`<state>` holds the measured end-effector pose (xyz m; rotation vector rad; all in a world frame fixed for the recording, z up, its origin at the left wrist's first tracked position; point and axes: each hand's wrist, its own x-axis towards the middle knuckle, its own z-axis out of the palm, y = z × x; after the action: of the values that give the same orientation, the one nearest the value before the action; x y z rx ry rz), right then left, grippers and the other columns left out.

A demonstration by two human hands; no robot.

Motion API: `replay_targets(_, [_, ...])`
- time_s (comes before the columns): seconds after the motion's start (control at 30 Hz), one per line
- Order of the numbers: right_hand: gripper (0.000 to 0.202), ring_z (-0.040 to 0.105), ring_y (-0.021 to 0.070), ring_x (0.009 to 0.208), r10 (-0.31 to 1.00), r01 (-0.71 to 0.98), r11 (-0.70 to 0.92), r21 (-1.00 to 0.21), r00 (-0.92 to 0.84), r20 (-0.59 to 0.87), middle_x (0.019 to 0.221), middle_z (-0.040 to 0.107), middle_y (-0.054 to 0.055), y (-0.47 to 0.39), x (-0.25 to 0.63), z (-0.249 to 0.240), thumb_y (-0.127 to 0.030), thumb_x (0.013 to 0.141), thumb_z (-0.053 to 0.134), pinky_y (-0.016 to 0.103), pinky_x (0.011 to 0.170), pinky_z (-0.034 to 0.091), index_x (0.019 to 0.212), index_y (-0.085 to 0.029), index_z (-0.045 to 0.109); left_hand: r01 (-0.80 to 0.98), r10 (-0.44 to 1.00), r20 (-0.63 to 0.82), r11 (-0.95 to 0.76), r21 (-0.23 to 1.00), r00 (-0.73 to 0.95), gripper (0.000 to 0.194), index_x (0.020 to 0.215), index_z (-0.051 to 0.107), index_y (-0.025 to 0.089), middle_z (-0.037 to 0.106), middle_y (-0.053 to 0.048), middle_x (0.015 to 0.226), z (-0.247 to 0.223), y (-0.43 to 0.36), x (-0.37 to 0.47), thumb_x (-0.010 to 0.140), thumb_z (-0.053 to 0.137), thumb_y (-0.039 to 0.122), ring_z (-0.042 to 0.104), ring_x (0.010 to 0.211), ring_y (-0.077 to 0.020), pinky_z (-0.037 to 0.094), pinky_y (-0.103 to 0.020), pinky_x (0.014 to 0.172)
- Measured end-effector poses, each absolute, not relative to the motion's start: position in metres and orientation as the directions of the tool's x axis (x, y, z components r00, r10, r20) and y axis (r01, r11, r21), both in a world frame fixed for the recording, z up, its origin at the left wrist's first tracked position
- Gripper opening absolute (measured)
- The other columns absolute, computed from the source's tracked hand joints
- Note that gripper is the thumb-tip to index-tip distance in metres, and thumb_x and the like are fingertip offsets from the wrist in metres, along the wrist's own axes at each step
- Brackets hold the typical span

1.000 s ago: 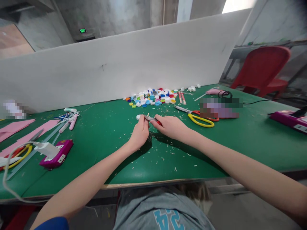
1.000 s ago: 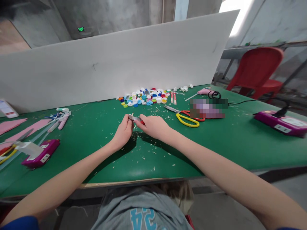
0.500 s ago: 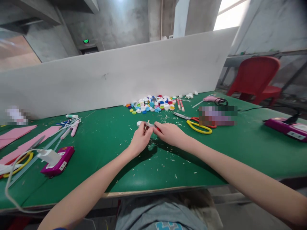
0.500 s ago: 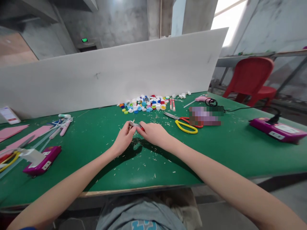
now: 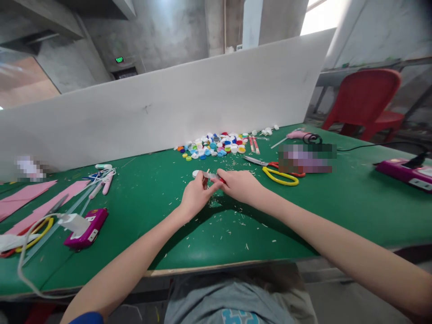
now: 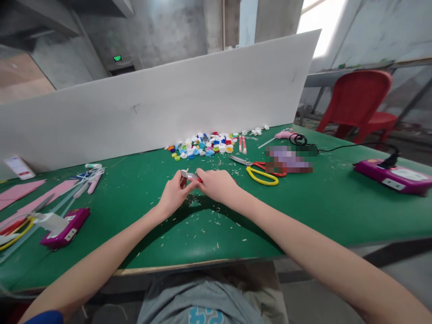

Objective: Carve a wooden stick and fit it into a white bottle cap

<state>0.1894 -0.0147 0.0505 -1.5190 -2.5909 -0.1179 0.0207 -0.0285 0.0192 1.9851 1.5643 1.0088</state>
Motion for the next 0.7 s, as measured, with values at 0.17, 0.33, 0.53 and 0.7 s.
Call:
replay_targets(0.17, [0.05,0.067,0.0233,0.078,0.874,0.887,0.462,0.014,-0.458,0.161,0.091,0.072,0.009,-0.014,0.189,0.049,-0.052,0.101,0.016,0.029,0.054,0.024,0.107,-0.02,0.053,0.664,0.957,0.28,-0.259,0.702,0.077,0.046,0.084,0.042,0.021,0.051,0.004,0.066,0.023,-0.032,0.024,0.083,0.053,0.066,0.043,0.057,-0.0115,0.026,-0.023,0.056])
replay_targets(0.33, [0.046,0.068,0.0253,0.08,0.889,0.899,0.437,0.037,-0.438,0.134,0.093,0.072,0.011,-0.01,0.189,0.045,-0.051,0.1,0.02,0.029,0.056,0.028,0.108,-0.02,0.053,0.689,0.968,0.251,-0.199,0.697,0.025,0.043,0.085,0.045,0.021,0.054,0.003,0.068,0.021,-0.033,0.03,0.085,0.052,0.064,0.044,0.057,-0.0124,0.025,-0.024,0.056])
replay_targets(0.53, [0.045,0.069,0.0262,0.081,0.917,0.925,0.376,0.049,-0.379,0.121,0.09,0.072,0.013,-0.012,0.186,0.047,-0.048,0.1,0.023,0.03,0.06,0.034,0.109,-0.018,0.055,0.734,0.965,0.26,-0.188,0.653,0.015,0.044,0.08,0.042,0.022,0.052,0.002,0.066,0.016,-0.031,0.029,0.087,0.047,0.065,0.044,0.056,-0.0129,0.023,-0.024,0.055])
replay_targets(0.7, [0.049,0.067,0.025,0.08,0.932,0.945,0.308,0.111,-0.323,0.166,0.094,0.07,0.018,-0.003,0.199,0.044,-0.045,0.101,0.021,0.029,0.063,0.035,0.118,-0.014,0.055,0.803,0.94,0.335,-0.247,0.542,0.063,0.04,0.082,0.037,0.023,0.044,0.005,0.061,0.02,-0.038,0.025,0.091,0.045,0.061,0.038,0.049,-0.0119,0.021,-0.025,0.054])
